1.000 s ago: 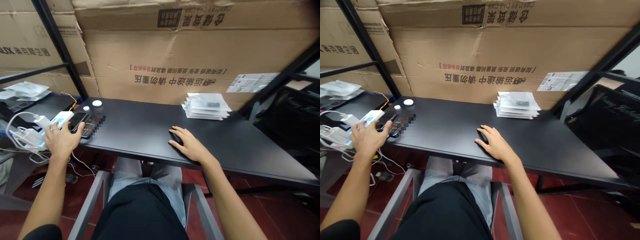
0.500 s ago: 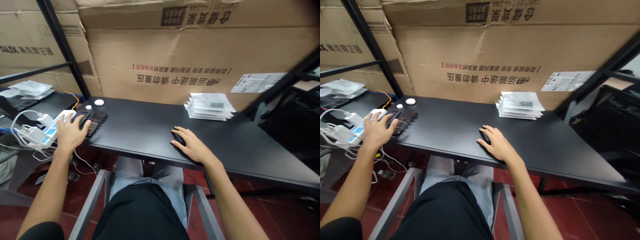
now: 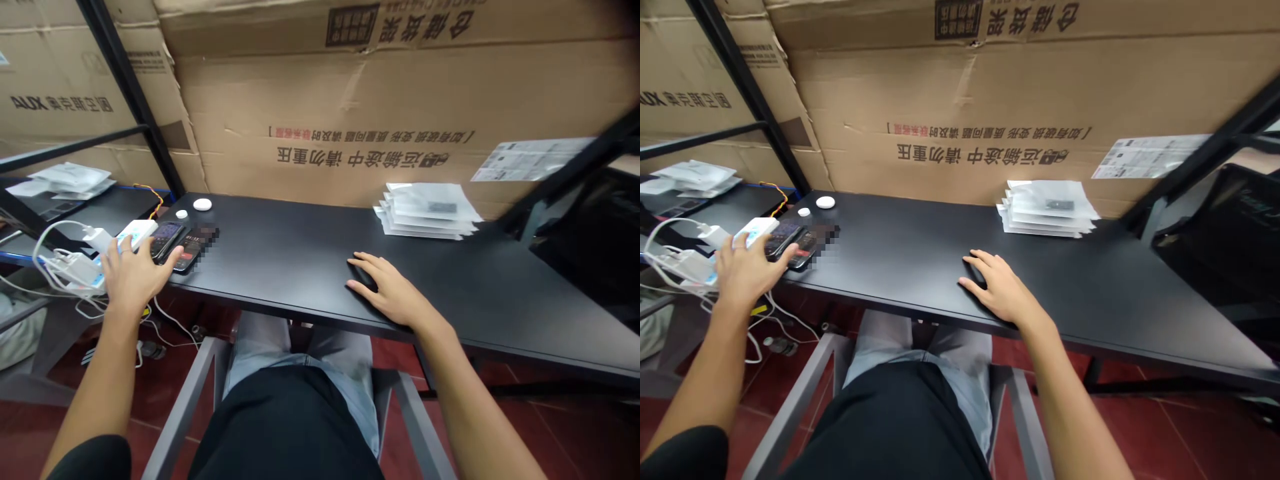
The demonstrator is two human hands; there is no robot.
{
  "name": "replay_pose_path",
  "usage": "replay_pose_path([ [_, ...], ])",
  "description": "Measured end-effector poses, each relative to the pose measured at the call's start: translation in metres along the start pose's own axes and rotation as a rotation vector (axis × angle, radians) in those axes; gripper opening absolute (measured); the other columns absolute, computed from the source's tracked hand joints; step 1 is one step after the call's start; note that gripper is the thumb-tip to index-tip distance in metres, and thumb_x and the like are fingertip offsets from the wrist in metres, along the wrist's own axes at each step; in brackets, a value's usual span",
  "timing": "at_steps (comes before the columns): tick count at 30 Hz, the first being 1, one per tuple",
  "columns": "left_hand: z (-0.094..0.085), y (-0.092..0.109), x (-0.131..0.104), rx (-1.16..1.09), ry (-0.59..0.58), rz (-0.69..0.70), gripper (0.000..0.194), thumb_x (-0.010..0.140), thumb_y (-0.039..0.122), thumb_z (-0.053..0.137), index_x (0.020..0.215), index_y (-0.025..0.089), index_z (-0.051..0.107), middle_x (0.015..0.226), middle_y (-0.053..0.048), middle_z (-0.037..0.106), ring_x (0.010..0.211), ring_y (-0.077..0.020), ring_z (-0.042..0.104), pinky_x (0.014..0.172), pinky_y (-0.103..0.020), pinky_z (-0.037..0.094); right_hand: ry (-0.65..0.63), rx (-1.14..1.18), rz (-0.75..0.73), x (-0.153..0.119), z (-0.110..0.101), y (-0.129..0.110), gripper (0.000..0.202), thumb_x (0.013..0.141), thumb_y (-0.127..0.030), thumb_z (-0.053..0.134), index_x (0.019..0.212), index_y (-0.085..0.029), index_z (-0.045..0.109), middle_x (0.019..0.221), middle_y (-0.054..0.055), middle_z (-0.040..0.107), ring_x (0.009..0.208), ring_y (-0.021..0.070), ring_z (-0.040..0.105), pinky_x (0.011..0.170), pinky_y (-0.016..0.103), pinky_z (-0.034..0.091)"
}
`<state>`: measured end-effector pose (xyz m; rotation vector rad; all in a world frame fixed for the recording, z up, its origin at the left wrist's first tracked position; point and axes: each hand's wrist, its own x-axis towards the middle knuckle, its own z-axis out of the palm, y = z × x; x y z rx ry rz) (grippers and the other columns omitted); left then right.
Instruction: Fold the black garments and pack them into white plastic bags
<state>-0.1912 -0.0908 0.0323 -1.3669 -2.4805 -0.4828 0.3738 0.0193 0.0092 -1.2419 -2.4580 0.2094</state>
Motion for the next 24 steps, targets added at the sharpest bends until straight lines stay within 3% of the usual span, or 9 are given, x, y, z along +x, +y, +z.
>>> replay_pose_path([
  [4, 0.000, -0.012, -0.008, 0.017, -0.069, -0.021, 0.109, 0.100, 0.099, 0.035, 0.167, 0.018, 0.066, 0.189, -0.023, 0.040, 0.175, -0.0562, 0.028, 0.140, -0.074, 0.029, 0.011, -0.005, -0.008, 0.000, 0.001, 0.001, 0.065, 0.114, -0.069, 0.053, 0.159, -0.024, 0.069, 0.174, 0.021, 0.062, 0.163, 0.0448, 0.059, 0.140, 0.074, 0.040],
  [12, 0.005, -0.005, 0.005, -0.011, -0.092, -0.036, 0.103, 0.102, 0.098, 0.036, 0.167, 0.025, 0.068, 0.192, -0.020, 0.034, 0.176, -0.0586, 0.024, 0.136, -0.083, 0.027, -0.006, -0.010, 0.002, -0.001, -0.001, 0.000, 0.067, 0.115, -0.069, 0.051, 0.160, -0.023, 0.069, 0.175, 0.021, 0.061, 0.166, 0.0435, 0.057, 0.142, 0.072, 0.039],
  [24, 0.012, -0.008, 0.018, -0.036, -0.094, 0.007, 0.102, 0.103, 0.098, 0.040, 0.170, 0.026, 0.064, 0.190, -0.019, 0.037, 0.176, -0.0610, 0.023, 0.132, -0.086, 0.030, -0.003, -0.005, 0.004, -0.001, -0.001, -0.002, 0.065, 0.115, -0.068, 0.052, 0.160, -0.024, 0.068, 0.175, 0.021, 0.061, 0.165, 0.0430, 0.057, 0.141, 0.072, 0.039],
])
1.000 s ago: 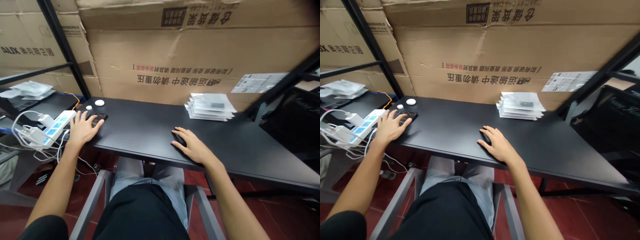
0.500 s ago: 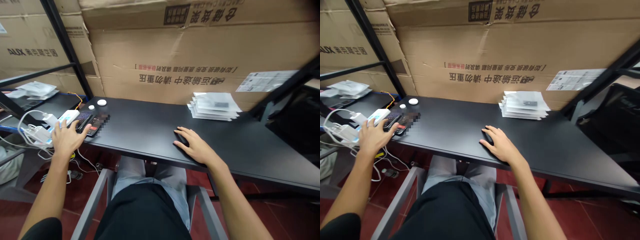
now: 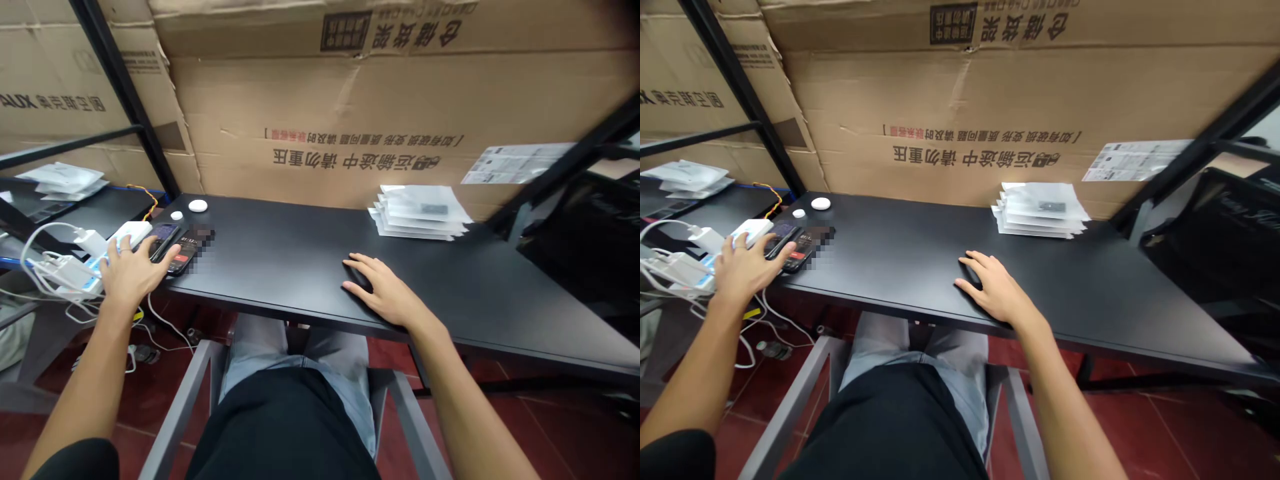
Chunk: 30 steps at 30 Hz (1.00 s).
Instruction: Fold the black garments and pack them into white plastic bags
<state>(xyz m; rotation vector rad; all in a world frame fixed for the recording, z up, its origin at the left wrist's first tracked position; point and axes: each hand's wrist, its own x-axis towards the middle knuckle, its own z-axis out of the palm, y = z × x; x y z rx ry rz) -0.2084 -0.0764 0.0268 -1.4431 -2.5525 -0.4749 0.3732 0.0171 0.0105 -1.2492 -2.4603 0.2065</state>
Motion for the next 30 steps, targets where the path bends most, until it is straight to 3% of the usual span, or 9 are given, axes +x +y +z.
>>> replay_pose_path([
  [3, -0.001, 0.001, 0.002, -0.002, -0.011, 0.000, 0.101, 0.102, 0.098, 0.041, 0.172, 0.027, 0.063, 0.190, -0.019, 0.039, 0.176, -0.0613, 0.023, 0.132, -0.086, 0.030, 0.000, -0.001, 0.004, 0.000, 0.000, 0.000, 0.064, 0.115, -0.067, 0.053, 0.161, -0.025, 0.068, 0.175, 0.020, 0.061, 0.165, 0.0429, 0.058, 0.141, 0.073, 0.039],
  [9, -0.002, 0.007, 0.010, 0.023, -0.076, -0.005, 0.105, 0.102, 0.100, 0.034, 0.172, 0.027, 0.063, 0.195, -0.021, 0.026, 0.179, -0.0565, 0.016, 0.134, -0.086, 0.025, -0.006, -0.008, 0.005, -0.001, -0.001, 0.000, 0.065, 0.115, -0.068, 0.052, 0.160, -0.023, 0.068, 0.176, 0.021, 0.061, 0.166, 0.0419, 0.056, 0.142, 0.070, 0.038],
  [21, -0.005, 0.008, 0.020, -0.029, -0.098, -0.004, 0.111, 0.098, 0.104, 0.035, 0.170, 0.025, 0.065, 0.193, -0.021, 0.030, 0.177, -0.0632, 0.016, 0.131, -0.091, 0.023, -0.010, -0.003, 0.007, -0.001, -0.001, -0.002, 0.066, 0.115, -0.068, 0.053, 0.160, -0.022, 0.068, 0.175, 0.022, 0.061, 0.165, 0.0434, 0.057, 0.141, 0.071, 0.039],
  [30, -0.014, 0.014, 0.013, -0.045, -0.011, 0.013, 0.099, 0.102, 0.097, 0.042, 0.170, 0.029, 0.064, 0.194, -0.018, 0.032, 0.176, -0.0622, 0.021, 0.133, -0.087, 0.028, 0.003, 0.012, 0.003, -0.002, -0.003, -0.003, 0.063, 0.114, -0.067, 0.054, 0.161, -0.027, 0.069, 0.175, 0.019, 0.062, 0.165, 0.0436, 0.057, 0.141, 0.073, 0.039],
])
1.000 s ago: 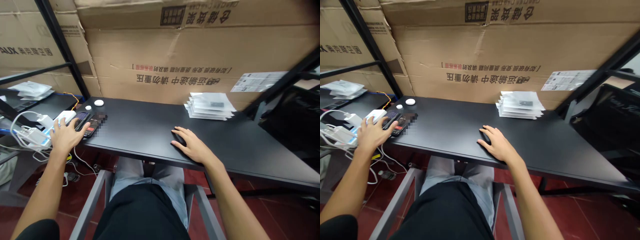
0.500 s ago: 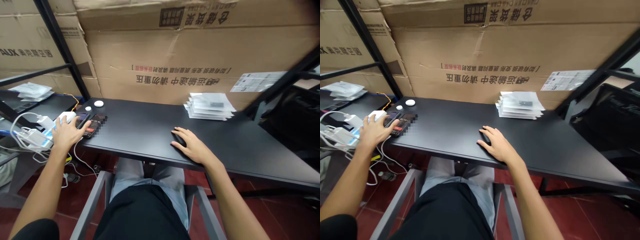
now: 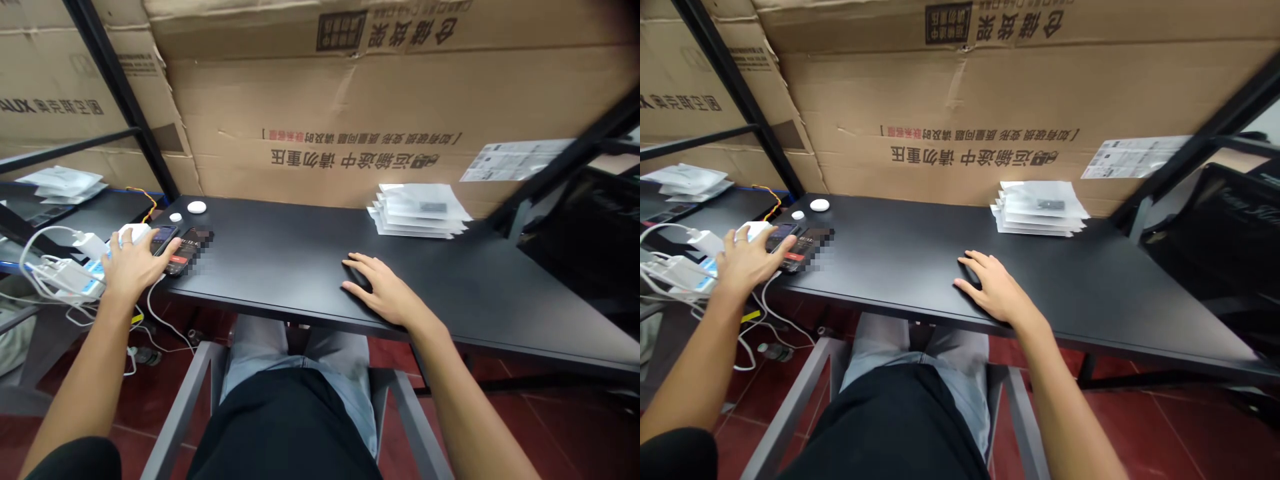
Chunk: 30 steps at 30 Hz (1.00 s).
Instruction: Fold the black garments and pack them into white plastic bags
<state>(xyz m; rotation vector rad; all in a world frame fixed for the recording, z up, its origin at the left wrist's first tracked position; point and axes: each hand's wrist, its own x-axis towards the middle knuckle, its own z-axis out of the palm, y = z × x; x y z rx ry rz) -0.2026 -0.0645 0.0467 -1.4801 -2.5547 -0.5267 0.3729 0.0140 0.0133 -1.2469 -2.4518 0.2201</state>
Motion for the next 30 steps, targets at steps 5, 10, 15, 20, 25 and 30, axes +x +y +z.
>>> replay_pose_path([
  [5, -0.005, 0.071, -0.028, -0.098, 0.166, 0.185, 0.091, 0.109, 0.083, 0.045, 0.172, 0.019, 0.059, 0.185, -0.018, 0.045, 0.174, -0.0460, 0.035, 0.145, -0.063, 0.029, 0.004, 0.003, 0.016, 0.001, 0.003, 0.002, 0.062, 0.114, -0.067, 0.055, 0.159, -0.027, 0.070, 0.174, 0.019, 0.062, 0.165, 0.0426, 0.058, 0.142, 0.072, 0.039],
  [10, 0.020, 0.177, -0.069, -0.219, -0.100, 0.608, 0.074, 0.115, 0.068, 0.050, 0.178, 0.030, 0.054, 0.190, -0.007, 0.043, 0.179, -0.0334, 0.034, 0.147, -0.053, 0.029, 0.010, 0.017, 0.054, 0.001, 0.005, 0.004, 0.062, 0.115, -0.067, 0.055, 0.160, -0.026, 0.068, 0.177, 0.018, 0.060, 0.168, 0.0412, 0.055, 0.144, 0.071, 0.037],
  [15, 0.054, 0.210, -0.086, -0.138, -0.285, 0.641, 0.080, 0.114, 0.076, 0.049, 0.184, 0.038, 0.046, 0.195, -0.005, 0.032, 0.183, -0.0371, 0.023, 0.148, -0.068, 0.021, 0.003, 0.038, 0.079, 0.003, 0.007, 0.007, 0.064, 0.115, -0.067, 0.056, 0.164, -0.027, 0.066, 0.179, 0.017, 0.059, 0.172, 0.0394, 0.049, 0.145, 0.069, 0.036],
  [20, 0.061, 0.206, -0.083, -0.102, -0.314, 0.648, 0.080, 0.116, 0.076, 0.041, 0.184, 0.035, 0.046, 0.195, -0.007, 0.032, 0.183, -0.0366, 0.026, 0.148, -0.068, 0.018, 0.010, 0.047, 0.076, 0.004, 0.008, 0.008, 0.063, 0.115, -0.064, 0.058, 0.164, -0.026, 0.067, 0.178, 0.018, 0.059, 0.172, 0.0392, 0.050, 0.145, 0.069, 0.035],
  [25, 0.061, 0.208, -0.084, -0.109, -0.304, 0.646, 0.078, 0.116, 0.075, 0.041, 0.183, 0.036, 0.048, 0.194, -0.007, 0.033, 0.182, -0.0367, 0.027, 0.148, -0.069, 0.018, 0.021, 0.046, 0.069, 0.004, 0.008, 0.009, 0.060, 0.114, -0.062, 0.059, 0.163, -0.028, 0.068, 0.177, 0.017, 0.061, 0.171, 0.0392, 0.051, 0.144, 0.070, 0.038],
  [30, 0.062, 0.207, -0.084, -0.118, -0.302, 0.646, 0.078, 0.116, 0.075, 0.040, 0.183, 0.036, 0.048, 0.194, -0.007, 0.032, 0.182, -0.0362, 0.027, 0.148, -0.069, 0.019, 0.006, 0.038, 0.083, 0.004, 0.007, 0.007, 0.062, 0.115, -0.063, 0.057, 0.163, -0.025, 0.067, 0.178, 0.018, 0.059, 0.172, 0.0380, 0.050, 0.145, 0.068, 0.036],
])
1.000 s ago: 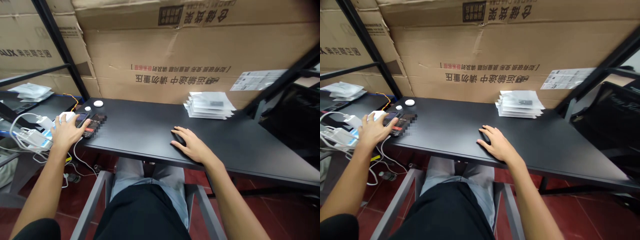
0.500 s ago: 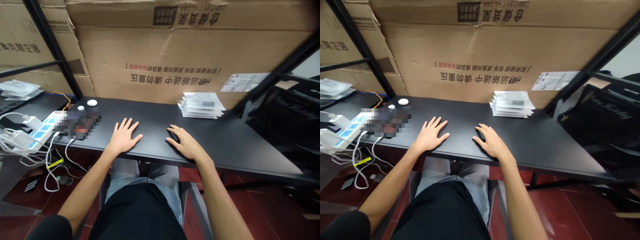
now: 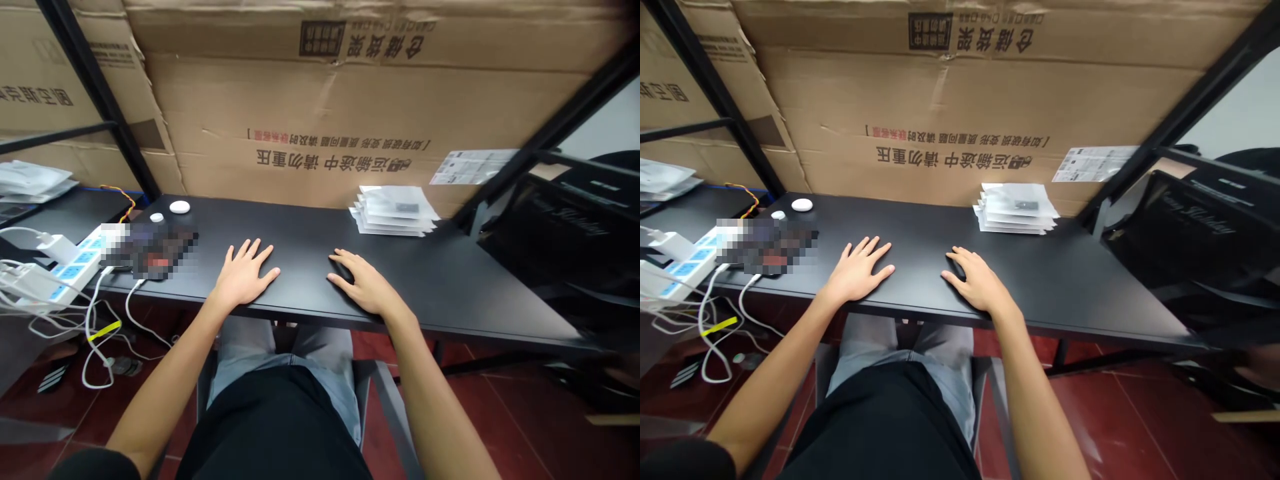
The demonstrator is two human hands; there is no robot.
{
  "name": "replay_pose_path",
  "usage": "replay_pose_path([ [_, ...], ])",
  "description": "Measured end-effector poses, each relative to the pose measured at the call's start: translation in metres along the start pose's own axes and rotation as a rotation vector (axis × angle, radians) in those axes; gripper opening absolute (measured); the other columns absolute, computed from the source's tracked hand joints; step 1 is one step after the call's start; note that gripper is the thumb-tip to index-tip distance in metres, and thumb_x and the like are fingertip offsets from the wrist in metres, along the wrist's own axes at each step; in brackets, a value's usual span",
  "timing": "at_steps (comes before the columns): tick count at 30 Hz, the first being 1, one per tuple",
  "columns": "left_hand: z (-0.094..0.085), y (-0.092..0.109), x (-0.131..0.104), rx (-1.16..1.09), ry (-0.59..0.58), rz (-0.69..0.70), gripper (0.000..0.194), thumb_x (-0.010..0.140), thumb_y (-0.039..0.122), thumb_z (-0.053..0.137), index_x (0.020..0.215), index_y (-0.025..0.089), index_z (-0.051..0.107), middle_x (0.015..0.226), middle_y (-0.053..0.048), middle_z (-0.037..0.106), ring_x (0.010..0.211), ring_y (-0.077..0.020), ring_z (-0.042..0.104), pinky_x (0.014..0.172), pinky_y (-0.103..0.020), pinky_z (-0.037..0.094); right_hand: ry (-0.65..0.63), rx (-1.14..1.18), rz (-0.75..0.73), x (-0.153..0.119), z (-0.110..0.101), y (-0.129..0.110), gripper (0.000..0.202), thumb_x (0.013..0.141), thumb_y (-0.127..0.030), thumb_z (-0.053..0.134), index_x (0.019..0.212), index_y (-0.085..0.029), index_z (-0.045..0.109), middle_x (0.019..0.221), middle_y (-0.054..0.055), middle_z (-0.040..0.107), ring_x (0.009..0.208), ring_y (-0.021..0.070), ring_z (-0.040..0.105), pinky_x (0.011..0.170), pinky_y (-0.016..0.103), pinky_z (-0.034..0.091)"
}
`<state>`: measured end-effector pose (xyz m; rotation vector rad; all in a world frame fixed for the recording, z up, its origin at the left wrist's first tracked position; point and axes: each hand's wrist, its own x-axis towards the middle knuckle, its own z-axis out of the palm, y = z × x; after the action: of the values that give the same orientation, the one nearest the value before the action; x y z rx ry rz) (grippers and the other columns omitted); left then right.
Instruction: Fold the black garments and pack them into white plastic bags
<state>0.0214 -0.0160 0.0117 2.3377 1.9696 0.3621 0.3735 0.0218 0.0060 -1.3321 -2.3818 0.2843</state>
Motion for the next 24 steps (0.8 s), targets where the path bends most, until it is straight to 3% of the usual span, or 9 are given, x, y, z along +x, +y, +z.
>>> replay_pose_path([
  [12, 0.0005, -0.0016, 0.0006, -0.010, -0.002, -0.002, 0.077, 0.116, 0.075, 0.042, 0.183, 0.038, 0.048, 0.194, -0.005, 0.034, 0.183, -0.0359, 0.026, 0.148, -0.068, 0.018, 0.005, -0.001, -0.001, -0.0005, -0.0001, -0.0005, 0.062, 0.114, -0.063, 0.058, 0.162, -0.025, 0.068, 0.178, 0.018, 0.060, 0.172, 0.0387, 0.050, 0.145, 0.067, 0.036],
  [24, -0.0021, -0.0005, 0.0000, -0.001, -0.014, 0.002, 0.079, 0.117, 0.074, 0.038, 0.184, 0.034, 0.047, 0.195, -0.007, 0.030, 0.183, -0.0368, 0.025, 0.148, -0.069, 0.017, 0.002, -0.003, -0.004, -0.0008, 0.0001, -0.0001, 0.062, 0.115, -0.063, 0.057, 0.162, -0.024, 0.068, 0.178, 0.019, 0.059, 0.172, 0.0389, 0.050, 0.145, 0.067, 0.036],
])
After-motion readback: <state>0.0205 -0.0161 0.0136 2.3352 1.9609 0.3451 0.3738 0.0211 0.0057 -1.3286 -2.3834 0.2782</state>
